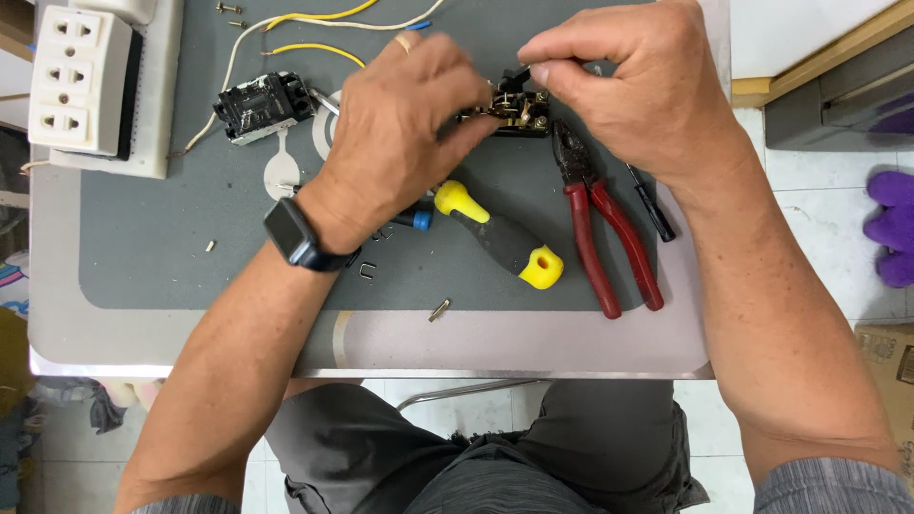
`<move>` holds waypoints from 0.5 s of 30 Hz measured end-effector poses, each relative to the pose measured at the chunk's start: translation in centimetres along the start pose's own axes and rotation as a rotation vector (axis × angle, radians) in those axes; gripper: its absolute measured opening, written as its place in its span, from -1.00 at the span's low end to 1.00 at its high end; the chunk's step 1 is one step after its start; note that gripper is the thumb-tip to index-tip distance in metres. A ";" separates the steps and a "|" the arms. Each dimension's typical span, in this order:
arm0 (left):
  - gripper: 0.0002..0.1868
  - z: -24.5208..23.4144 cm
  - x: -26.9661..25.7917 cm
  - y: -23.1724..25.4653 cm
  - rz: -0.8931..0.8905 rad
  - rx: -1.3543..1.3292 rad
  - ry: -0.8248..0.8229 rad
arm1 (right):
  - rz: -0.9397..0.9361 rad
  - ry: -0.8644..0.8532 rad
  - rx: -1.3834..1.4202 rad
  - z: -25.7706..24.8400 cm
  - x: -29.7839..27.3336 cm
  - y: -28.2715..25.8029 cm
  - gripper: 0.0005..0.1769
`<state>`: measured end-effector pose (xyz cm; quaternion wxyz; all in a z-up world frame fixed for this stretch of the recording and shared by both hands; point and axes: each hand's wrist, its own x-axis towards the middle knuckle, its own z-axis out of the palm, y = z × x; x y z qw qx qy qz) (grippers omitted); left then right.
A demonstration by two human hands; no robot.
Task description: The person assembles small electrical components on a workbench, inserting white plastic pieces into a black housing and adjusting internal metal contacts. They handle a damaged black plastic housing and compare it to the assembled unit, then continue fitting additional white components into the assembly.
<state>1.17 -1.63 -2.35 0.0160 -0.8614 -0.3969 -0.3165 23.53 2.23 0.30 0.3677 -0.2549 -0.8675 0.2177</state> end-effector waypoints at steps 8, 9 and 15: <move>-0.96 0.7 0.0 0.2 0.097 -0.043 0.088 | 0.005 0.018 -0.003 -0.2 0.0 -0.1 -0.87; -0.97 0.7 0.1 0.2 0.100 -0.055 0.087 | 0.000 0.012 -0.001 -0.2 0.0 -0.1 -0.87; -0.96 0.7 0.1 0.0 0.124 -0.086 0.094 | -0.008 -0.014 0.005 -0.2 0.0 -0.1 -0.81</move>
